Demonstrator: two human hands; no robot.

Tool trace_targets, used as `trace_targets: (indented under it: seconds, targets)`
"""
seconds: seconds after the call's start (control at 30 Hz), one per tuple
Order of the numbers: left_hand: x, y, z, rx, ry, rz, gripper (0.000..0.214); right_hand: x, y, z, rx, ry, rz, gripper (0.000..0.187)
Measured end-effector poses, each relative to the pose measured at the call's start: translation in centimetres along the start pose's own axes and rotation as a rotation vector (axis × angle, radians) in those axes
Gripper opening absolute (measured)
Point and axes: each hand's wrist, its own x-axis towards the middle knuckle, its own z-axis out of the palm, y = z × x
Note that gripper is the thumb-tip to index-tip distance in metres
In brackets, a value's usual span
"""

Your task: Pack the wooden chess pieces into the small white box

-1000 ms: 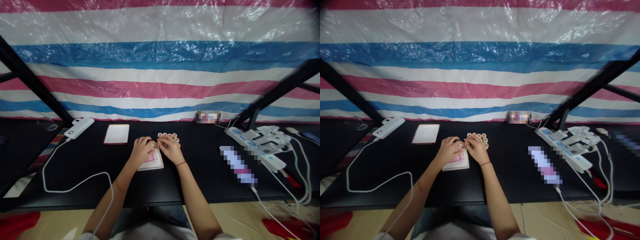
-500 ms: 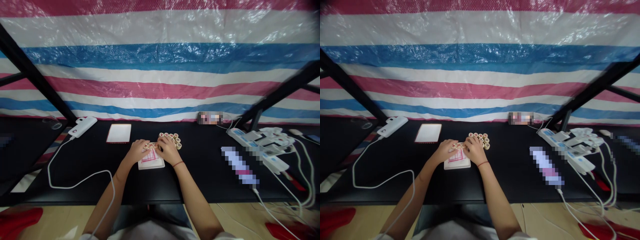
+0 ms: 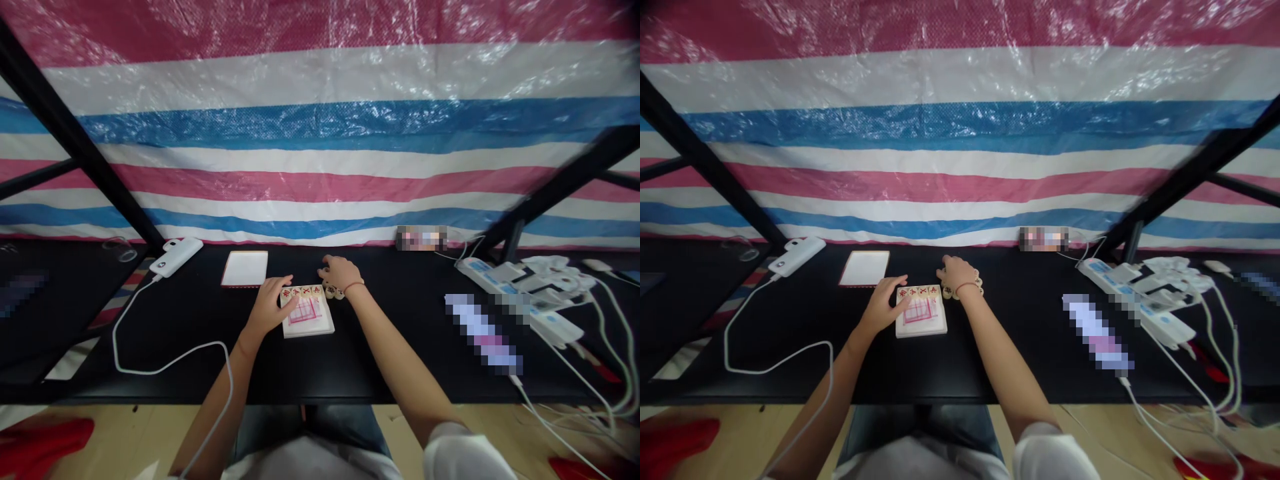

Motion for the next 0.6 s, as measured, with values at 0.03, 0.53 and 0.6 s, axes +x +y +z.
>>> trace_targets:
  seconds: [0.03,0.53,0.6]
  targets:
    - [-0.4,0.1,-0.5,0.011,0.03,-0.007,0.036,0.6,-0.2,-0.1,-0.018,-0.045,0.004,0.027]
    - [-1.7,-0.2,-0.7,-0.083,0.053,0.0,0.046,-3.9,-3.3,0.2,0.644,-0.045,-0.353,0.025]
    - [-1.7,-0.2,-0.5,-0.101,0.003,0.02,0.042,-5.4,-4.1,1.3,0.796,-0.098,-0.361,0.029]
